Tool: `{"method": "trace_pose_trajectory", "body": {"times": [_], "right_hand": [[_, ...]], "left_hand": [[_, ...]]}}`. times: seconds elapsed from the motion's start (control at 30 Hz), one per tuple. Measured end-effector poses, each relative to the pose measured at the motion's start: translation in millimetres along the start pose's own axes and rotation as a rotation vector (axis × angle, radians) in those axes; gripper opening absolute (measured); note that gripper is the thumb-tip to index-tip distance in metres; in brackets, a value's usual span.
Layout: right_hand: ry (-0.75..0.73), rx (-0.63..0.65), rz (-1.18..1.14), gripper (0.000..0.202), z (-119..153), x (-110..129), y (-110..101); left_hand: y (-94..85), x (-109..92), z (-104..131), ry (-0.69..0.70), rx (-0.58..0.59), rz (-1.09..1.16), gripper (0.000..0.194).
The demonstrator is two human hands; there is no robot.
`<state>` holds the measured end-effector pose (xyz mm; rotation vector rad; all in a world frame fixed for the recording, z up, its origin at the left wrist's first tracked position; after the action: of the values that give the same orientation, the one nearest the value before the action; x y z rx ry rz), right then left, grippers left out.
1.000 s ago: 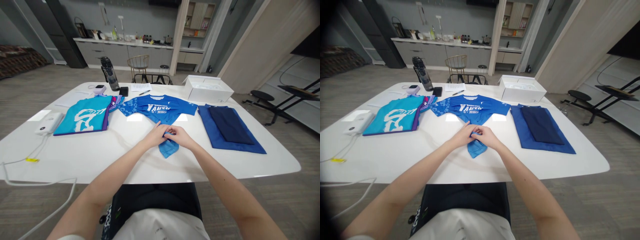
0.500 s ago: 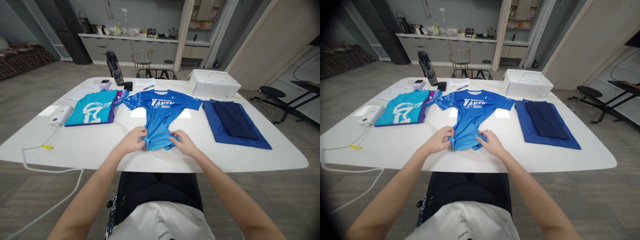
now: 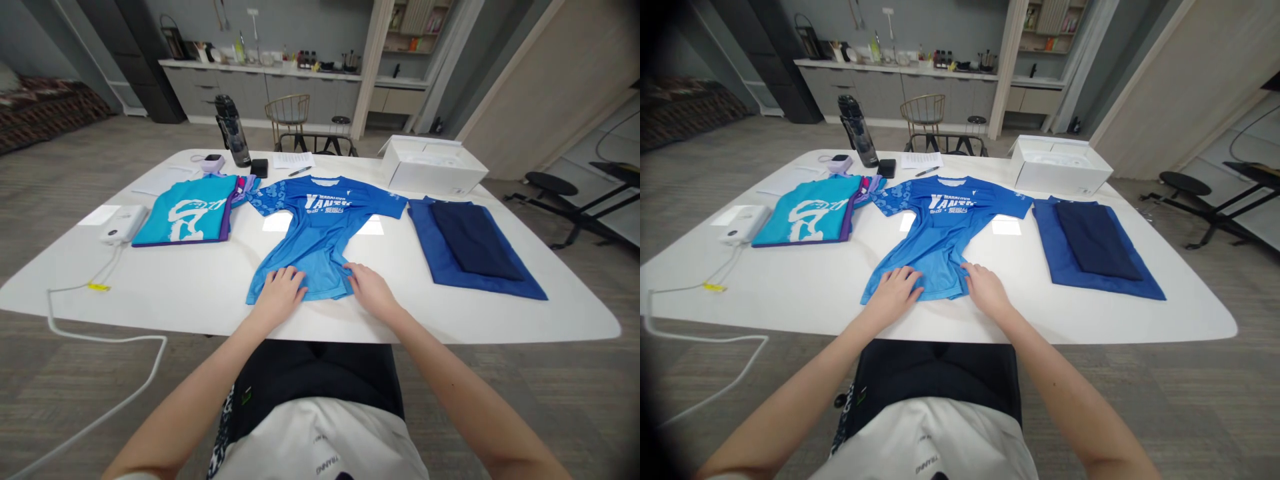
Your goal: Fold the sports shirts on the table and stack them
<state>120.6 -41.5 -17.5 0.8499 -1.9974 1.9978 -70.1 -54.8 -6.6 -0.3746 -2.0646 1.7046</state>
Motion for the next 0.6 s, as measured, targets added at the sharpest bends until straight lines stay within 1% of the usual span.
{"method": "trace_pose_trajectory", "body": {"times": [0.1,0.2,0.33,0.4,0.43,0.47,0.5,0.57,0.6], "right_hand": [[0.080,0.022,0.068,0.032,19,-22,-7],[0.168,0.069,0.131,0.029,48,-47,-21],[0.380,0.147,0.226,0.027,89,-82,-43],[0.462,0.173,0.273,0.026,102,-91,-52],[0.476,0.156,0.280,0.024,105,-91,-56],[0.460,0.115,0.271,0.023,104,-87,-60],[0.410,0.058,0.245,0.021,100,-79,-63],[0.230,-0.043,0.141,0.019,87,-54,-62],[0.134,-0.066,0.081,0.019,81,-42,-58]], "left_hand": [[8.5,0,12,-0.040,-0.010,0.004,0.041],[13.6,0,28,-0.047,0.005,0.001,0.048],[7.0,-5,43,0.002,0.003,0.027,0.048],[2.0,-9,45,0.070,0.005,0.077,0.043],[0.0,-11,45,0.110,0.009,0.108,0.041],[-1.8,-12,43,0.144,0.012,0.134,0.038],[-3.2,-12,41,0.164,0.011,0.147,0.036],[-4.1,-6,34,0.142,0.004,0.118,0.032],[-3.5,-2,31,0.106,0.002,0.082,0.031]]}}
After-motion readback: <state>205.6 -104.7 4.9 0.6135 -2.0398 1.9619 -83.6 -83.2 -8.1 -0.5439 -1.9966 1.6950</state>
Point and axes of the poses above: each hand's wrist, its own z-axis away from the middle knuckle, its own y-axis out of the palm, x = y × z, the point moved 10 cm from there along -z, towards the middle knuckle, and after that the axes turned 14 degrees about -z, right-handed, at the moved point
